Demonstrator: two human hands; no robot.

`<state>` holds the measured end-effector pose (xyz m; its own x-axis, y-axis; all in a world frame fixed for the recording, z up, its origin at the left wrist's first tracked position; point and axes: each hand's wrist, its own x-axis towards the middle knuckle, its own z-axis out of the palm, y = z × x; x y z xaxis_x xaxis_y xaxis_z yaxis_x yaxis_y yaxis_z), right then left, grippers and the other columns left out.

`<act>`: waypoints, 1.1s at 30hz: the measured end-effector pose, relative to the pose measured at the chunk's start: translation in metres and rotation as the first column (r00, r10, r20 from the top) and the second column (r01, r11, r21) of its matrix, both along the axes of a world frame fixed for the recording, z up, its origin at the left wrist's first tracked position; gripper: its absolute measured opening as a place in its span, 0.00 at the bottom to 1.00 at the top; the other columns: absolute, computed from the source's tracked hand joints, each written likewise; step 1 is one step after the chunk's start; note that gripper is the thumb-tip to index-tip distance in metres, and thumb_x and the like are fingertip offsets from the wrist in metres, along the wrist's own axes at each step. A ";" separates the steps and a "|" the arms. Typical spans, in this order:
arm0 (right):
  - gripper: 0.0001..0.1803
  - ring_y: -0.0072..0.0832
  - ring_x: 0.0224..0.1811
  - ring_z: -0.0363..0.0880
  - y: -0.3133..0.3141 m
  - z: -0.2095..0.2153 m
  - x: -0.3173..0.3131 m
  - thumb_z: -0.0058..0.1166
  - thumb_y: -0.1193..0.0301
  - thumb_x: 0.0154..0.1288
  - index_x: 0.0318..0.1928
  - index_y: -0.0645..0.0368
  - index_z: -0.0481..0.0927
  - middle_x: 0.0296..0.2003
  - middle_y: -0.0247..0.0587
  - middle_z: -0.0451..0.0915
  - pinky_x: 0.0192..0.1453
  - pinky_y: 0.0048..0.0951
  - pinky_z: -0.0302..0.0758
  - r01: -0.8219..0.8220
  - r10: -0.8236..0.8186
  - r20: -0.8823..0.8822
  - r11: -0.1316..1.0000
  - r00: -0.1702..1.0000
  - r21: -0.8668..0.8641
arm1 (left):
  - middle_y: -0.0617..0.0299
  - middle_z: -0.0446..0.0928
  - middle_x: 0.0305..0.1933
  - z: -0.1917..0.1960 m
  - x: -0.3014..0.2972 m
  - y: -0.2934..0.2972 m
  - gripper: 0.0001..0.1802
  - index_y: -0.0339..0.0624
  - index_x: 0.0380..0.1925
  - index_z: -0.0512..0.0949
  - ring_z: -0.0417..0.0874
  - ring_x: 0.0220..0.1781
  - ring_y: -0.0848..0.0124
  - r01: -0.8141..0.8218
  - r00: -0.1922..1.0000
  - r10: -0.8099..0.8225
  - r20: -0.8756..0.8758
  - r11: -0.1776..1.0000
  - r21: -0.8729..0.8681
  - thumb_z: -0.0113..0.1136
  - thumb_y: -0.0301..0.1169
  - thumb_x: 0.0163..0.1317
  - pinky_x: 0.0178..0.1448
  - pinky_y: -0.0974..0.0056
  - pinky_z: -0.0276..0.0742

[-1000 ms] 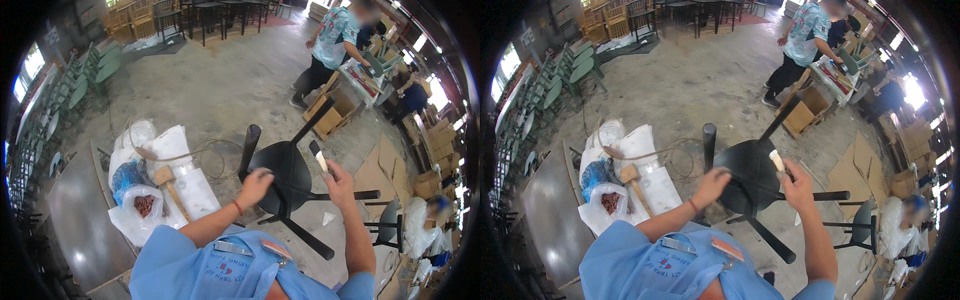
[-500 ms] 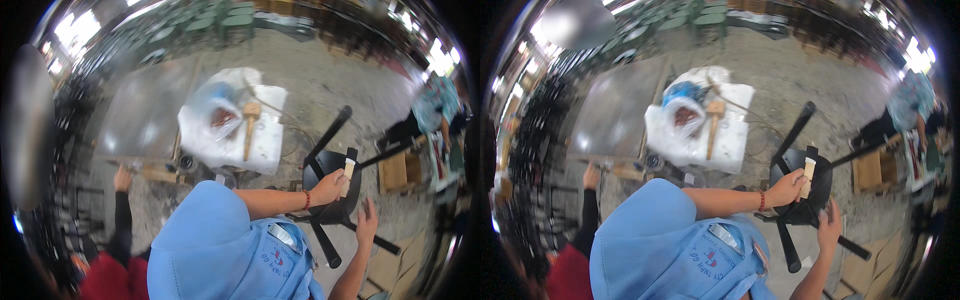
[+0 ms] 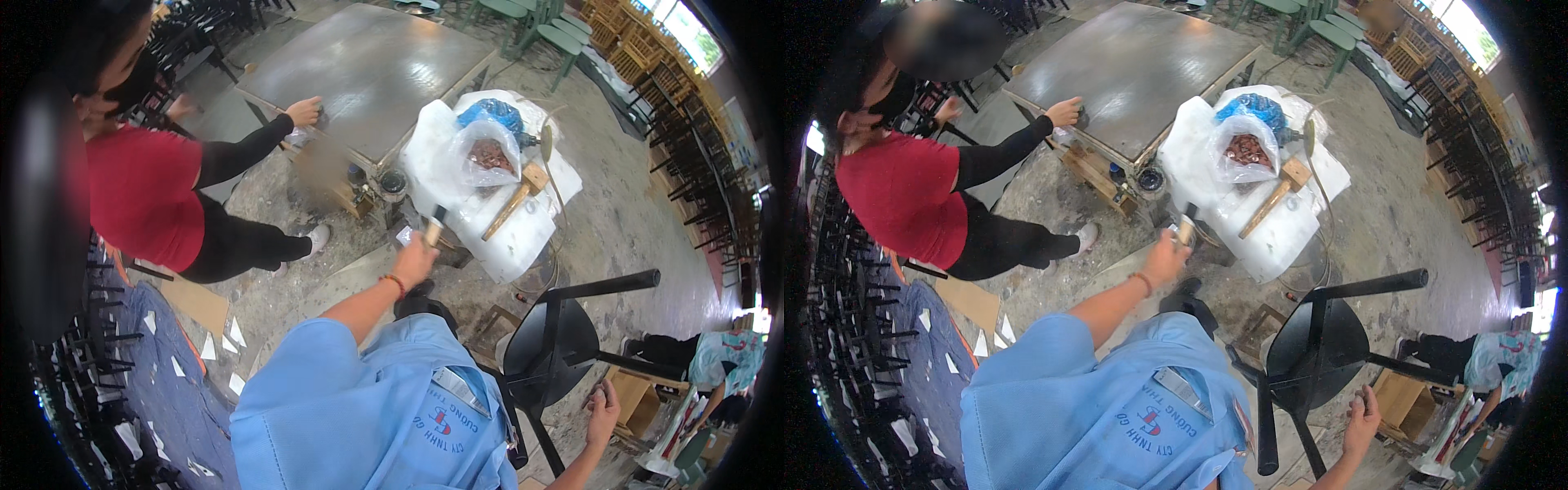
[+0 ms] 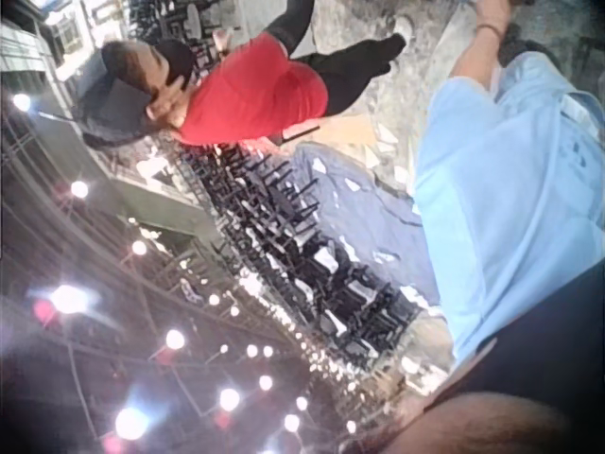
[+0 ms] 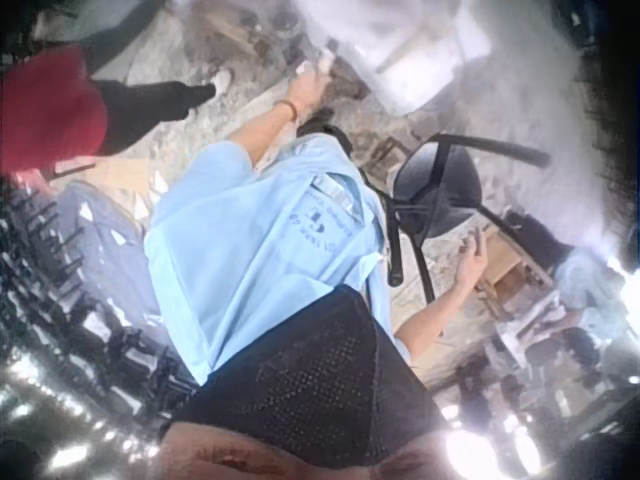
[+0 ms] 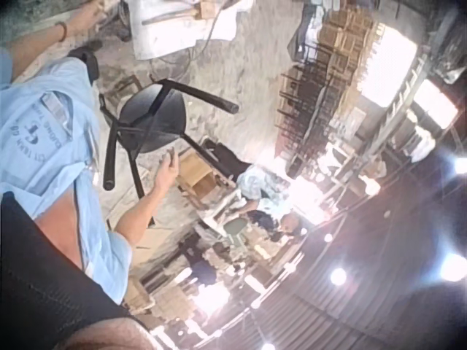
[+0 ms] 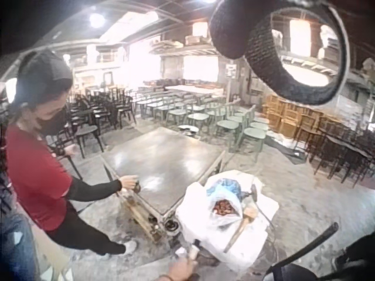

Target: The person assembles chairs by inserting wooden dowels into the leg sockets of chair frames and tapping them with a wooden mallet. The person then moves the assembled chairs to a staging area among other finished chairs.

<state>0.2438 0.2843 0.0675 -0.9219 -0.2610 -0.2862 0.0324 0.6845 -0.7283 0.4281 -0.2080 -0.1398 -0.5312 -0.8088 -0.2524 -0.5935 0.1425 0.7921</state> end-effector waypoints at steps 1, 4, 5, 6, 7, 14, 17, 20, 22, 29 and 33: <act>0.23 0.26 0.43 0.79 -0.012 0.008 -0.004 0.51 0.69 0.71 0.63 0.65 0.72 0.51 0.43 0.80 0.42 0.25 0.74 -0.014 0.015 -0.030 1.000 0.999 0.022 | 0.35 0.80 0.40 -0.009 0.009 -0.022 0.27 0.36 0.53 0.64 0.82 0.45 0.39 -0.015 0.998 0.018 0.062 0.999 -0.045 0.63 0.40 0.61 0.49 0.43 0.77; 0.22 0.24 0.41 0.76 -0.041 0.023 -0.026 0.51 0.71 0.70 0.62 0.67 0.73 0.48 0.40 0.80 0.42 0.24 0.73 -0.119 0.119 -0.023 0.993 0.993 -0.010 | 0.36 0.80 0.41 -0.010 0.023 -0.087 0.23 0.36 0.50 0.66 0.82 0.45 0.41 -0.031 0.963 0.054 0.263 0.995 -0.090 0.63 0.37 0.62 0.50 0.45 0.78; 0.21 0.21 0.39 0.73 -0.064 0.032 -0.025 0.51 0.73 0.70 0.60 0.69 0.74 0.46 0.39 0.79 0.42 0.24 0.72 -0.119 0.119 -0.040 0.993 0.992 0.001 | 0.37 0.80 0.42 -0.019 0.025 -0.108 0.22 0.36 0.49 0.67 0.82 0.47 0.42 -0.034 0.954 0.068 0.291 0.992 -0.121 0.63 0.36 0.62 0.51 0.45 0.78; 0.20 0.23 0.40 0.74 -0.081 0.039 -0.031 0.51 0.73 0.69 0.60 0.69 0.74 0.46 0.39 0.79 0.44 0.24 0.72 -0.159 0.161 -0.036 0.986 0.986 0.051 | 0.38 0.80 0.44 -0.034 0.027 -0.128 0.21 0.37 0.48 0.69 0.82 0.48 0.43 -0.037 0.945 0.083 0.318 0.988 -0.150 0.62 0.36 0.62 0.51 0.46 0.78; 0.20 0.24 0.42 0.75 -0.096 0.044 -0.035 0.51 0.74 0.69 0.59 0.69 0.74 0.47 0.40 0.79 0.46 0.25 0.72 -0.195 0.198 -0.029 0.976 0.980 0.101 | 0.40 0.80 0.45 -0.045 0.027 -0.142 0.19 0.37 0.48 0.70 0.82 0.49 0.43 -0.035 0.933 0.096 0.346 0.983 -0.178 0.62 0.35 0.62 0.52 0.46 0.78; 0.21 0.34 0.53 0.78 -0.201 0.058 -0.048 0.52 0.76 0.64 0.58 0.68 0.75 0.50 0.48 0.80 0.59 0.31 0.71 -0.424 0.459 -0.071 0.862 0.886 0.277 | 0.41 0.78 0.46 -0.055 0.028 -0.166 0.16 0.37 0.43 0.73 0.81 0.49 0.43 -0.045 0.934 0.115 0.338 0.977 -0.210 0.63 0.34 0.60 0.52 0.46 0.77; 0.21 0.37 0.52 0.79 -0.237 0.055 -0.048 0.53 0.77 0.62 0.57 0.66 0.76 0.51 0.50 0.80 0.59 0.32 0.72 -0.445 0.472 -0.023 0.845 0.881 0.298 | 0.44 0.78 0.47 -0.056 0.027 -0.173 0.17 0.38 0.44 0.73 0.80 0.49 0.43 -0.060 0.943 0.119 0.310 0.979 -0.194 0.64 0.34 0.59 0.52 0.45 0.77; 0.21 0.38 0.50 0.80 -0.266 0.051 -0.046 0.54 0.77 0.61 0.56 0.63 0.77 0.50 0.50 0.81 0.56 0.32 0.74 -0.504 0.537 -0.023 0.805 0.843 0.313 | 0.46 0.77 0.48 -0.055 0.025 -0.177 0.17 0.40 0.45 0.74 0.80 0.50 0.44 -0.074 0.945 0.128 0.301 0.980 -0.184 0.64 0.34 0.59 0.52 0.45 0.77; 0.20 0.38 0.47 0.80 -0.280 0.048 -0.043 0.55 0.76 0.61 0.55 0.63 0.78 0.49 0.49 0.81 0.53 0.33 0.74 -0.520 0.549 -0.011 0.797 0.836 0.308 | 0.46 0.77 0.48 -0.055 0.023 -0.179 0.17 0.41 0.46 0.74 0.80 0.50 0.44 -0.055 0.946 0.108 0.304 0.982 -0.178 0.64 0.34 0.59 0.52 0.45 0.76; 0.20 0.38 0.40 0.80 -0.316 0.037 -0.040 0.57 0.73 0.60 0.54 0.63 0.79 0.43 0.47 0.81 0.47 0.34 0.75 -0.599 0.647 -0.006 0.709 0.762 0.372 | 0.45 0.80 0.45 -0.060 0.020 -0.190 0.16 0.42 0.45 0.74 0.80 0.49 0.46 -0.048 0.951 0.101 0.292 0.982 -0.184 0.62 0.35 0.59 0.52 0.46 0.77; 0.20 0.37 0.40 0.80 -0.319 0.025 -0.039 0.58 0.71 0.60 0.54 0.62 0.80 0.43 0.47 0.82 0.47 0.34 0.75 -0.590 0.625 0.044 0.709 0.779 0.387 | 0.46 0.81 0.43 -0.060 0.019 -0.195 0.15 0.42 0.44 0.74 0.81 0.48 0.46 -0.028 0.954 0.088 0.286 0.978 -0.209 0.61 0.35 0.60 0.51 0.45 0.76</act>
